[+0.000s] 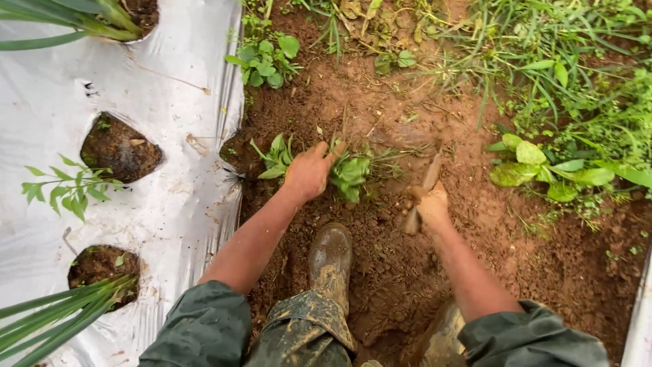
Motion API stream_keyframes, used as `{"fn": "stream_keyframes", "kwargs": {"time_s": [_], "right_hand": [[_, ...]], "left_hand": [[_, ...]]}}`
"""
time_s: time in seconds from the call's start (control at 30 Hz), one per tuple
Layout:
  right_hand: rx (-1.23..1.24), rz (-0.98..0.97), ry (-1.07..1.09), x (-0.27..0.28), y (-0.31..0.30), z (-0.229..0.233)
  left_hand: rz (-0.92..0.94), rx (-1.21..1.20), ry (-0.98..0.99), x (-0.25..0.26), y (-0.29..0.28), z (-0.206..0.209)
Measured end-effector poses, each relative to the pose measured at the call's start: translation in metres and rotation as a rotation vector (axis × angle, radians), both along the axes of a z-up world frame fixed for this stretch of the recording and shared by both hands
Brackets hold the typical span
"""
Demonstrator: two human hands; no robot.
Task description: The person kneels in a muddy garden and removes weeds by hand from around plants growing in plastic mulch. They then use a small hand hoe to loosen the soil and pull out additional weeds from the bare ground between the rows.
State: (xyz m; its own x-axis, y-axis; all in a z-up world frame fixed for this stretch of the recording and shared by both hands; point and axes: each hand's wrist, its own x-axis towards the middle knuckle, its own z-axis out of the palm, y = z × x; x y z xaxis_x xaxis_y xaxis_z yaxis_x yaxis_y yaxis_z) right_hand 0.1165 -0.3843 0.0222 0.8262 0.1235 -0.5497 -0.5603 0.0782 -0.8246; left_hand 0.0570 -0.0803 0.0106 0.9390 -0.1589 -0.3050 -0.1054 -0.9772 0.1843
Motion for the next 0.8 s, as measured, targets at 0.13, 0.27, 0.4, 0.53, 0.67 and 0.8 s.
{"fn": "stream_keyframes", "kwargs": {"time_s": [0.13, 0.27, 0.4, 0.53, 0.67, 0.8], "right_hand": [[-0.106, -0.051, 0.143, -0.029, 0.005, 0.016], [-0.136, -0.010, 0.113, -0.050, -0.020, 0.001], [-0.091, -0.041, 0.242, -0.054, -0.031, 0.014], [-0.066, -0.074, 0.213, -0.051, -0.028, 0.031], [-0.088, -0.106, 0.198, -0.049, -0.027, 0.040], [-0.105, -0.108, 0.156, -0.049, -0.032, 0.020]], "left_hand": [[0.045, -0.067, -0.016, 0.024, -0.020, 0.000], [0.244, -0.043, 0.406, 0.019, -0.051, 0.075], [0.129, 0.068, 0.419, -0.012, -0.051, 0.050], [0.018, 0.129, 0.272, -0.043, -0.032, -0.039], [0.044, 0.087, 0.272, -0.045, 0.014, -0.118], [0.157, 0.124, 0.129, 0.020, 0.041, 0.028]]}}
